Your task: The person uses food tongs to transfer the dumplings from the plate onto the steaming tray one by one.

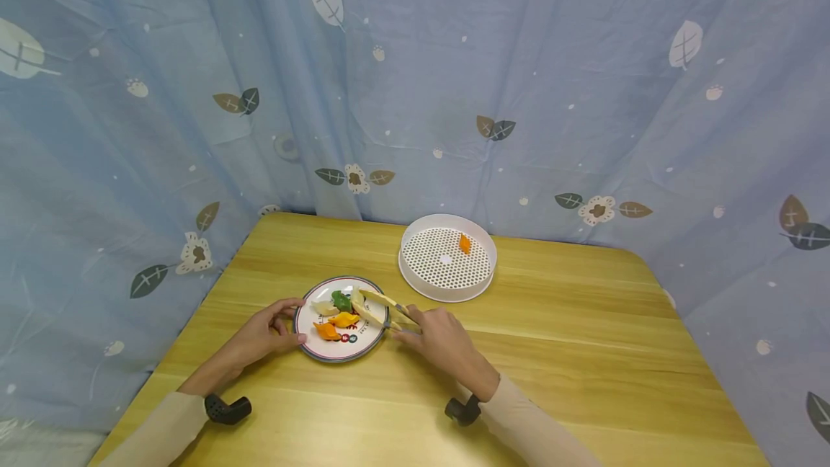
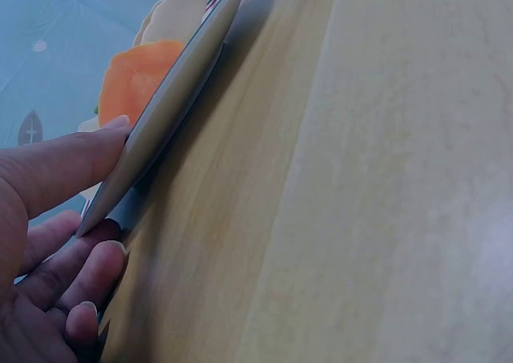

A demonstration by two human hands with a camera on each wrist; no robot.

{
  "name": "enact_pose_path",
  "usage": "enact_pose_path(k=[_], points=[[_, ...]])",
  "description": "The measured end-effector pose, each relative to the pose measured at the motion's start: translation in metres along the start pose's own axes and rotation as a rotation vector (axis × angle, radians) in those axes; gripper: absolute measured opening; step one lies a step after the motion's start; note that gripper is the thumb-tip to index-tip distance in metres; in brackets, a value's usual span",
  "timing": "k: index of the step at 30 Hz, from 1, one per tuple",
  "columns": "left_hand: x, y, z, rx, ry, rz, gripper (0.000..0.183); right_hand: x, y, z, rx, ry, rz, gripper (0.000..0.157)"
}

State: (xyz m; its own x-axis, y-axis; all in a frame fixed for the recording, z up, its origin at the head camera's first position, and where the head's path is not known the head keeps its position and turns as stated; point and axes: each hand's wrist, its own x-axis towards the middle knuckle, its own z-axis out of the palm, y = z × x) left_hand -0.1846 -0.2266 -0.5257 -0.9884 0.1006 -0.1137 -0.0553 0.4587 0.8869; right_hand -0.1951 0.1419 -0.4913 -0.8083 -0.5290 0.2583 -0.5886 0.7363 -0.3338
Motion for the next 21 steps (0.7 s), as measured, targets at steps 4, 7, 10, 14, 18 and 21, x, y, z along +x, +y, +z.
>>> enact_pose_path(k=[4, 7, 10, 14, 18, 21], points=[[-0.001, 0.001, 0.0, -0.018, -0.006, 0.001, 0.072, -0.001, 0.001, -0.001, 0.007, 0.002, 0.0, 0.035], [-0.001, 0.002, 0.0, -0.02, -0.009, 0.01, 0.072, -0.002, 0.003, -0.002, 0.008, 0.028, -0.006, 0.036], [0.0, 0.001, 0.0, -0.011, -0.004, 0.003, 0.071, -0.003, 0.005, -0.004, 0.009, 0.065, -0.013, 0.037], [0.0, 0.001, 0.001, -0.005, -0.002, -0.011, 0.07, -0.004, 0.007, -0.007, 0.009, 0.103, -0.014, 0.037], [-0.001, 0.002, 0.0, -0.007, -0.008, -0.01, 0.068, -0.005, 0.009, -0.013, 0.011, 0.121, -0.009, 0.034], [-0.002, 0.003, 0.0, -0.007, -0.012, 0.005, 0.068, -0.006, 0.011, -0.018, 0.009, 0.129, 0.003, 0.033]])
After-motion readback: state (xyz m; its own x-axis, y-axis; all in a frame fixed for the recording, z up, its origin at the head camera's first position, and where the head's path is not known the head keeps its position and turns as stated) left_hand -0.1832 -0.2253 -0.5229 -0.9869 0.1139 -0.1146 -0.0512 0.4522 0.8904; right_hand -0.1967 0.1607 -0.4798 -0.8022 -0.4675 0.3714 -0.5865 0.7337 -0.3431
